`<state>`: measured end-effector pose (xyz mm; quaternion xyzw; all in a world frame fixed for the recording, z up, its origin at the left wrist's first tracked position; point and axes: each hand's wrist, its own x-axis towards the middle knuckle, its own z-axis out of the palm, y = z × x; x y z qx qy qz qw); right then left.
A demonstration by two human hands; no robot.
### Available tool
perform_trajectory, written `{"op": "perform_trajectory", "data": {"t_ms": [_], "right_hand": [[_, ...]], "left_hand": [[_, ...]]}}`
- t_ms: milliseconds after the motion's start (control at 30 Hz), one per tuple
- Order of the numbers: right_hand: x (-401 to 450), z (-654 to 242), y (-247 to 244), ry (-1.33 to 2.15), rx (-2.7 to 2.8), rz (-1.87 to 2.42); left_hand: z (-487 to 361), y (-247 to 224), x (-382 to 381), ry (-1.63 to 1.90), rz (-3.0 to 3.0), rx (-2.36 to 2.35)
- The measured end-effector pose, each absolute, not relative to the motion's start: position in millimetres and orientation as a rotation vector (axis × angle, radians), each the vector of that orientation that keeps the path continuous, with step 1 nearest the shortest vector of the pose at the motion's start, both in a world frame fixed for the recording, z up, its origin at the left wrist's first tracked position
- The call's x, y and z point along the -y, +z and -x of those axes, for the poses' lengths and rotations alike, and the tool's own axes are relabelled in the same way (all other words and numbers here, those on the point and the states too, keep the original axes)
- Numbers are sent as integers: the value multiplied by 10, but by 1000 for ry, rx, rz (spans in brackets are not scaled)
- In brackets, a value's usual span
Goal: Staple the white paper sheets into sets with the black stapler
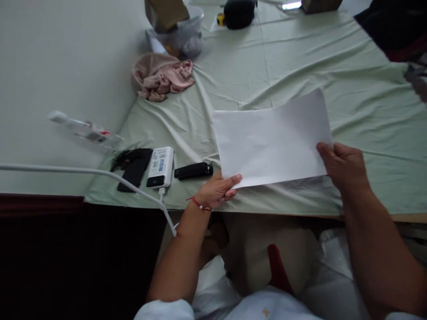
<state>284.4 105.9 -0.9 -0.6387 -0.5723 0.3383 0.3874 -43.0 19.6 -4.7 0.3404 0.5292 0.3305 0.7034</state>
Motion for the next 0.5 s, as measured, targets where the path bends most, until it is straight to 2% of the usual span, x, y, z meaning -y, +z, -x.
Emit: {"op": "perform_trajectory", "data": {"t_ms": [167, 333, 500], "right_hand": [[-1078, -2808, -3, 1030, 1281, 1629], [-1062, -2787, 15, 1571, 1074, 1582], [-1012, -2753, -31, 1426, 1116, 1552]], "left_hand": [[486, -45, -165, 717, -739, -1151], [598, -44, -150, 791, -738, -1135], [676, -42, -120, 752, -776, -1161]]}}
